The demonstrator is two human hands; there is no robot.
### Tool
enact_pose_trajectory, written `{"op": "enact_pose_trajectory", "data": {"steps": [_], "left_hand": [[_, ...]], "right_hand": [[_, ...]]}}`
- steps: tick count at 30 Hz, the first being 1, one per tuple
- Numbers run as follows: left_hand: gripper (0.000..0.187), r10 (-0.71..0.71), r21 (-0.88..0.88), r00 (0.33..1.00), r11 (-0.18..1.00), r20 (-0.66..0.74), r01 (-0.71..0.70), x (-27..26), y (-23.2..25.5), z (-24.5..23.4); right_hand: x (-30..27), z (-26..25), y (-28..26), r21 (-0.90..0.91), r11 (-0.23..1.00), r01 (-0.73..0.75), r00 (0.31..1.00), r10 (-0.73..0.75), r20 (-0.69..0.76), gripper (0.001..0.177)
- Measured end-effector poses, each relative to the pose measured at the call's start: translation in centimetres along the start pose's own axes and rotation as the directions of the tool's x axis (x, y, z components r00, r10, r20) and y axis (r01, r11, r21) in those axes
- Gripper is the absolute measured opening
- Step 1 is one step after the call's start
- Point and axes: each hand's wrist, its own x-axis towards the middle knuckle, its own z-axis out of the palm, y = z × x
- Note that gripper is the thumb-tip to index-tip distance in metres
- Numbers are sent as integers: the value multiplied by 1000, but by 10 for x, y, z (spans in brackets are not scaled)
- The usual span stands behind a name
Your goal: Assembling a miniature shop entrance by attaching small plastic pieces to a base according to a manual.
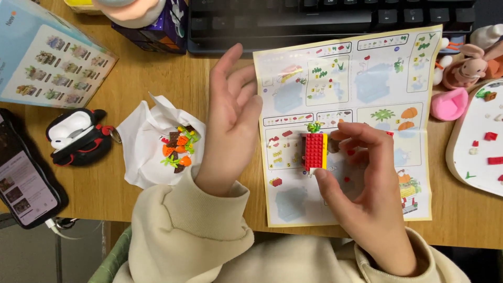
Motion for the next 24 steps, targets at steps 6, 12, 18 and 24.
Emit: {"op": "enact_pose_trajectory", "data": {"steps": [6, 12, 18, 24], "left_hand": [[55, -36, -59, 999, 998, -5, 36, 0, 3, -1], [50, -28, -80, 1000, 996, 0, 28, 1, 3, -1], [57, -55, -145, 998, 988, 7, 55, 4, -1, -2], [47, 28, -38, 999, 999, 37, -26, 3, 2, -2]], "right_hand": [[2, 2, -3, 20, 1000, -3, 999, 2, 32, 51], [2, 2, -2, 19, 1000, 20, 1000, -21, 23, 51], [0, 3, 0, 11, 1000, 26, 1000, -26, 3, 51], [0, 3, 1, 32, 999, 6, 1000, -6, -1, 50]]}}
